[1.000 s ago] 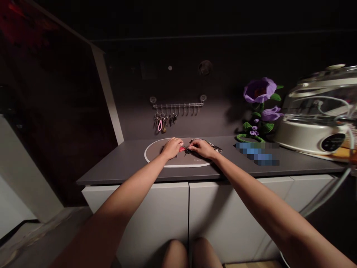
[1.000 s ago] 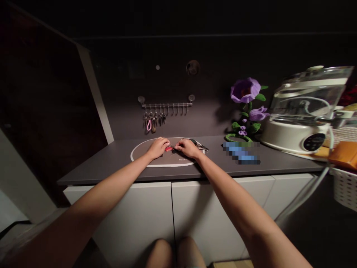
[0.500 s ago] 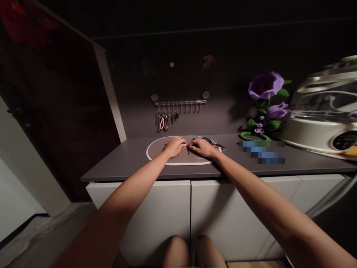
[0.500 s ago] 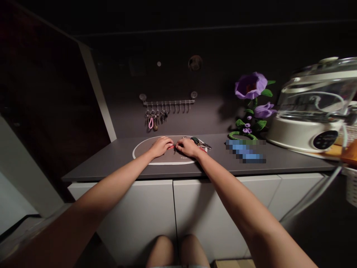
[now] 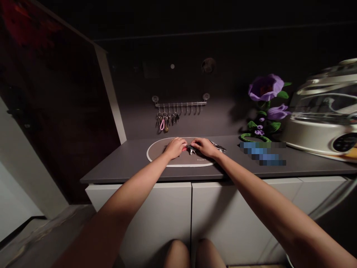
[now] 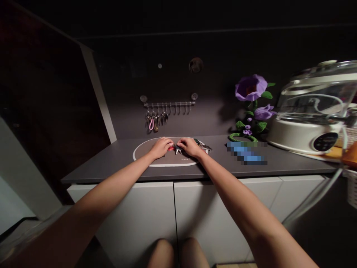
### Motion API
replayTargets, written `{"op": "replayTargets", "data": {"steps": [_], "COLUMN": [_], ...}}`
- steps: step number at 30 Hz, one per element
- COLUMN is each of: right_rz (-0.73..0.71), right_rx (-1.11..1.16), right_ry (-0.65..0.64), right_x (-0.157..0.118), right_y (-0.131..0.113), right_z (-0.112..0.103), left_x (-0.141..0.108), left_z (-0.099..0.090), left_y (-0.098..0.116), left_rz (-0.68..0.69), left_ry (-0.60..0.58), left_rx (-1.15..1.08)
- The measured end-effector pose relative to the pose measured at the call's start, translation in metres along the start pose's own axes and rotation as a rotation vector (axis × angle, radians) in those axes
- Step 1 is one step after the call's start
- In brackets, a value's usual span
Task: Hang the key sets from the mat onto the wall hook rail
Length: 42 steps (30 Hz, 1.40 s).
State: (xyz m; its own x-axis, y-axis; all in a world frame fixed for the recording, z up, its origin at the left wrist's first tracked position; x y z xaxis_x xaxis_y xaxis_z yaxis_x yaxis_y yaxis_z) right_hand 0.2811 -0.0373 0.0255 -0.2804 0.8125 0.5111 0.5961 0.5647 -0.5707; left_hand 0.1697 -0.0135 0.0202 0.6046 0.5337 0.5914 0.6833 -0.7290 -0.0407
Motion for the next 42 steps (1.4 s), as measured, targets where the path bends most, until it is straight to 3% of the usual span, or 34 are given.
{"op": "replayTargets", "data": {"steps": [7,16,23,42], "right_rz": [0.081,0.127,0.114,0.177], "right_rx": [0.215,0.446,0.536,0.482], "right_ry": [0.07,0.162,0.255,0.617], "right_x": [0.003,0.017,0.05,0.137], "right_y": [0.01,0.008,0.002,0.022], "right_z": [-0.005,-0.016,-0.025,-0.049], "left_x": [-0.003,-0.002,0.0,0.005], "left_z": [-0.011,-0.01,-0.006,0.005], "left_y": [-0.003,-0.013,-0.021,-0.049], "left_rz": [-0.079,-0.18,-0.222,-0.413], "left_ry": [0.062,0.099,0.121,0.167], "left_rx": [0.042,-0.022,-0.052,-0.265]}}
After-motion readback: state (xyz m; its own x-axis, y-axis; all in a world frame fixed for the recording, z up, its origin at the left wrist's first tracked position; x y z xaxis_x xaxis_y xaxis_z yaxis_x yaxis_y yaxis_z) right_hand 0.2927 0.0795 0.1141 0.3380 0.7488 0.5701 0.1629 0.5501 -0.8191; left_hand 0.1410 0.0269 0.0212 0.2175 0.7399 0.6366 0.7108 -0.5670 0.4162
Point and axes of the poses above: each hand's wrist, its own x-axis towards the middle knuckle, its own z-axis out of the palm, y = z × x, the point moved 8 cm from there along x, towards the middle knuckle, and after that the axes turned 13 degrees about x, right-handed, at the moved point
